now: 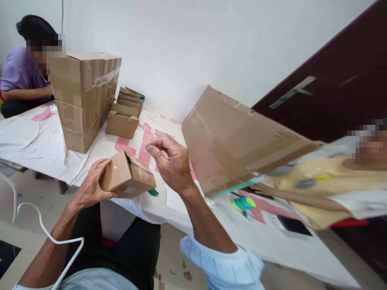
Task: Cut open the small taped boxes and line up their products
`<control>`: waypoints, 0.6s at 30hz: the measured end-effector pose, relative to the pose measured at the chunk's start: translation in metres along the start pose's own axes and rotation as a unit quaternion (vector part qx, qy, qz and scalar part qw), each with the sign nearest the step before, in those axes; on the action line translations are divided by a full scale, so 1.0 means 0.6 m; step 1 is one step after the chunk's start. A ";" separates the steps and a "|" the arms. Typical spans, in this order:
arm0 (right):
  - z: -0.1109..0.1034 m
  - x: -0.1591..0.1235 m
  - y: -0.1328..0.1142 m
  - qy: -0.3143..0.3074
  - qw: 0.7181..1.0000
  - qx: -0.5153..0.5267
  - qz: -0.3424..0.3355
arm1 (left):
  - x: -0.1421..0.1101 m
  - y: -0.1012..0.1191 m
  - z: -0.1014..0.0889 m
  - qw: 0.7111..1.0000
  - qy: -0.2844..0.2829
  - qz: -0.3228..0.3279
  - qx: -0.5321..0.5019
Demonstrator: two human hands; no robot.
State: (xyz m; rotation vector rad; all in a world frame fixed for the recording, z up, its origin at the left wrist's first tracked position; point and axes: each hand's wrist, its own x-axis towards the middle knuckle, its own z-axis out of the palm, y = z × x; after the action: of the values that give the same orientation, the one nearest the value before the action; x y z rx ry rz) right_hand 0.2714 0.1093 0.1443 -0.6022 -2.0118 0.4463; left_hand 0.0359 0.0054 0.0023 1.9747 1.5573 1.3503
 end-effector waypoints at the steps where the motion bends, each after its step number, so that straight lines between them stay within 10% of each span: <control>1: -0.014 -0.003 0.013 0.014 1.000 -0.007 0.013 | 0.000 -0.005 -0.004 1.000 0.003 0.001 -0.006; 10: -0.122 -0.146 0.215 0.098 0.973 -0.076 0.192 | -0.002 -0.086 -0.052 0.992 0.003 -0.103 -0.072; 18: -0.103 -0.292 0.374 0.113 0.943 -0.068 0.307 | 0.008 -0.080 -0.060 0.979 0.007 -0.177 -0.103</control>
State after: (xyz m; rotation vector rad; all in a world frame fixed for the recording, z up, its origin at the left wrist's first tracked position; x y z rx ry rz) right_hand 0.4515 0.1936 -0.0682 -1.3186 -1.6150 0.5752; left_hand -0.0220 0.0166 -0.0100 1.4846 1.6075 1.3172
